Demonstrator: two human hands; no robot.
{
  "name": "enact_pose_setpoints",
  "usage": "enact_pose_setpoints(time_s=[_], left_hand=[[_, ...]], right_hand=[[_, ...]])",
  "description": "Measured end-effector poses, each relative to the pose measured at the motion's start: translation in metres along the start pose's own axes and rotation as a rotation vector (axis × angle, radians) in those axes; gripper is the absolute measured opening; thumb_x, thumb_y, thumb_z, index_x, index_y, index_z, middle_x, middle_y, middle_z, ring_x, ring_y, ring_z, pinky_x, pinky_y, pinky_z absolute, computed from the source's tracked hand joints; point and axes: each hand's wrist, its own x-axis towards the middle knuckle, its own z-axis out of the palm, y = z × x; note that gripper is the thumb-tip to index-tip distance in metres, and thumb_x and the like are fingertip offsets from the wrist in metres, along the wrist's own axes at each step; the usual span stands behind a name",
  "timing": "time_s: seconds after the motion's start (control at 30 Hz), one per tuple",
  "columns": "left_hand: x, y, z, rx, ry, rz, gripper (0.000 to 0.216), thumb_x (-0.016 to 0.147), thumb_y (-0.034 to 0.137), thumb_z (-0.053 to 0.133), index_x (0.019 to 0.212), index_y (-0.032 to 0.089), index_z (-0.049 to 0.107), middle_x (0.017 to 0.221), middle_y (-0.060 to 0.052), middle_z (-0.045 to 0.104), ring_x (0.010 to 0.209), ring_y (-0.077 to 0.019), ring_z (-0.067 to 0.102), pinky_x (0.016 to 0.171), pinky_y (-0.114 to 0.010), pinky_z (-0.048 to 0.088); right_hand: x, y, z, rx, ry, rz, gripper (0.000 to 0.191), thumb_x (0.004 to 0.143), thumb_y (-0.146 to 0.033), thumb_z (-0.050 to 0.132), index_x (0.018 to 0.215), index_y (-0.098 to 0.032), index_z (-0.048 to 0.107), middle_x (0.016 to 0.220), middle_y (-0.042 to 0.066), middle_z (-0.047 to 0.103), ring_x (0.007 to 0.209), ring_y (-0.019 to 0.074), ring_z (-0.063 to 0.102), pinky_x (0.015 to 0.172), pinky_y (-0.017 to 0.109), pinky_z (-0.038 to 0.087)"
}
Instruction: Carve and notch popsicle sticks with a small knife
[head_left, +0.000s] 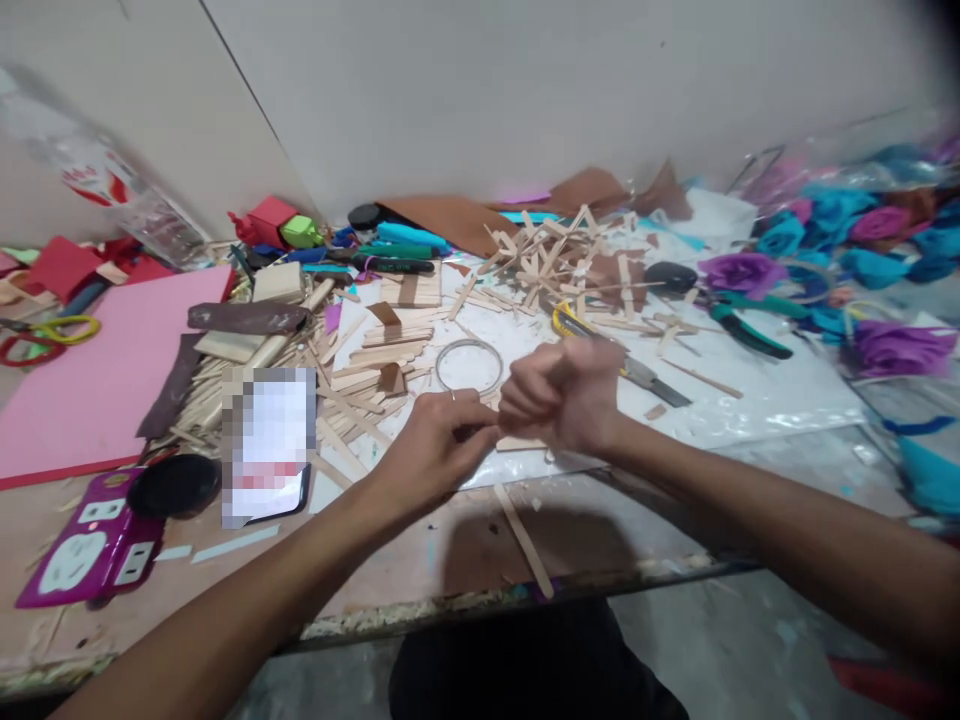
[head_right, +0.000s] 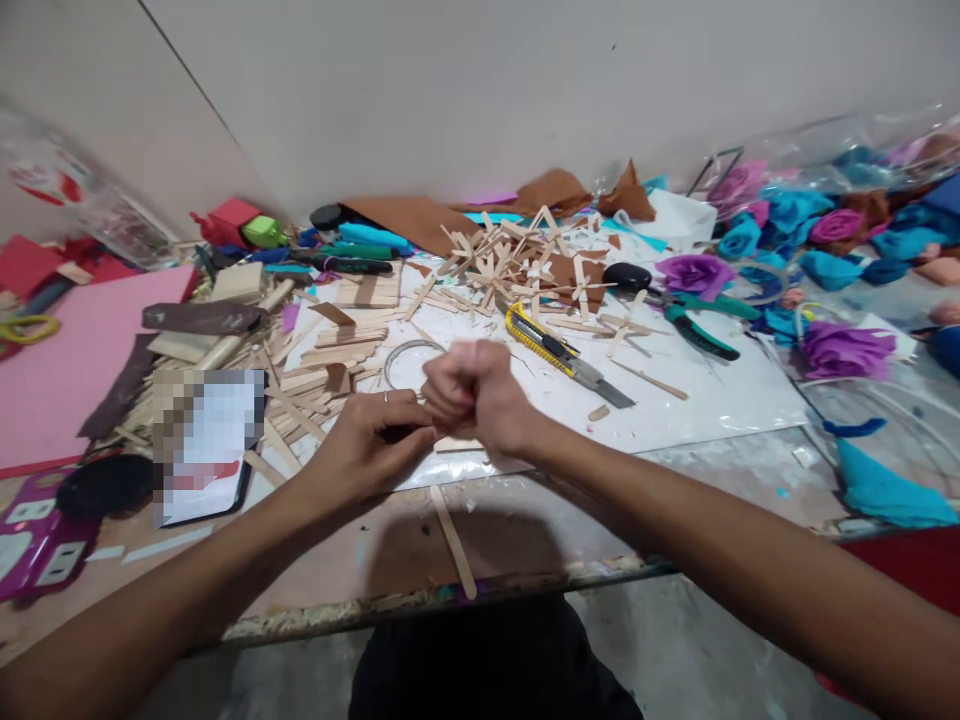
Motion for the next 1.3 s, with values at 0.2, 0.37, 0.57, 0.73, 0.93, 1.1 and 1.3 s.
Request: enact_pose_setpoints(time_s=[0.2, 0.37, 0.57, 0.73, 0.93, 1.1, 1.3], left_hand=[[0.002, -0.003, 0.001, 0.006, -0.007, 0.012, 0.022, 0.089, 0.010, 0.061, 0.084, 0.018, 0.081, 0.073, -0.001, 0.067, 0.066, -0.0125, 0.056, 0.065, -0.026, 0.041], [0.007, -0.001, -0.005, 0.033, -0.094, -0.016, 0.019, 0.095, 0.019, 0.064, 0.085, 0.018, 0.081, 0.069, 0.002, 0.061, 0.061, -0.0094, 0.049, 0.061, -0.026, 0.035], [0.009, 0.004, -0.010, 0.044, -0.138, -0.024, 0.018, 0.099, 0.023, 0.064, 0.093, 0.020, 0.081, 0.068, 0.003, 0.057, 0.062, -0.0084, 0.048, 0.061, -0.027, 0.033], [0.006, 0.000, -0.009, 0.062, -0.128, 0.016, 0.021, 0.101, 0.024, 0.063, 0.088, 0.020, 0.079, 0.067, 0.003, 0.054, 0.061, -0.0087, 0.048, 0.061, -0.028, 0.032], [0.005, -0.002, -0.010, 0.063, -0.154, 0.017, 0.017, 0.103, 0.025, 0.062, 0.100, 0.024, 0.079, 0.071, 0.002, 0.057, 0.065, -0.0102, 0.051, 0.063, -0.028, 0.034], [0.005, -0.001, -0.008, 0.088, -0.134, 0.051, 0.017, 0.102, 0.022, 0.063, 0.096, 0.025, 0.078, 0.070, 0.003, 0.053, 0.064, -0.0091, 0.049, 0.061, -0.028, 0.032], [0.004, -0.006, -0.002, 0.059, -0.072, 0.101, 0.014, 0.098, 0.016, 0.067, 0.096, 0.024, 0.078, 0.068, 0.004, 0.052, 0.062, -0.0091, 0.048, 0.058, -0.028, 0.030]], right_hand=[[0.008, -0.001, 0.001, 0.019, 0.064, 0.091, 0.066, 0.085, -0.068, 0.063, 0.046, -0.025, 0.033, 0.042, -0.008, 0.023, 0.041, 0.0071, 0.017, 0.042, 0.025, 0.016], [0.015, -0.015, -0.004, 0.171, 0.162, 0.196, 0.072, 0.090, -0.081, 0.044, 0.047, -0.025, 0.029, 0.042, -0.010, 0.016, 0.039, 0.0069, 0.009, 0.039, 0.024, 0.012], [0.012, -0.032, -0.009, 0.095, 0.083, 0.075, 0.071, 0.091, -0.077, 0.047, 0.047, -0.025, 0.031, 0.041, -0.009, 0.019, 0.038, 0.0065, 0.012, 0.039, 0.025, 0.017], [0.008, -0.026, -0.020, 0.128, 0.035, 0.059, 0.070, 0.094, -0.076, 0.044, 0.049, -0.024, 0.032, 0.041, -0.008, 0.020, 0.037, 0.0070, 0.014, 0.038, 0.026, 0.018], [0.006, -0.024, -0.024, 0.127, -0.053, 0.088, 0.067, 0.094, -0.077, 0.043, 0.054, -0.025, 0.033, 0.044, -0.007, 0.024, 0.039, 0.0089, 0.020, 0.041, 0.028, 0.024], [0.000, -0.028, -0.020, 0.087, 0.029, 0.185, 0.057, 0.094, -0.062, 0.050, 0.055, -0.024, 0.033, 0.048, -0.006, 0.025, 0.044, 0.0103, 0.022, 0.047, 0.030, 0.026], [0.000, -0.030, -0.014, 0.013, 0.084, 0.215, 0.058, 0.092, -0.060, 0.053, 0.053, -0.023, 0.031, 0.047, -0.005, 0.023, 0.044, 0.0096, 0.022, 0.048, 0.031, 0.023]])
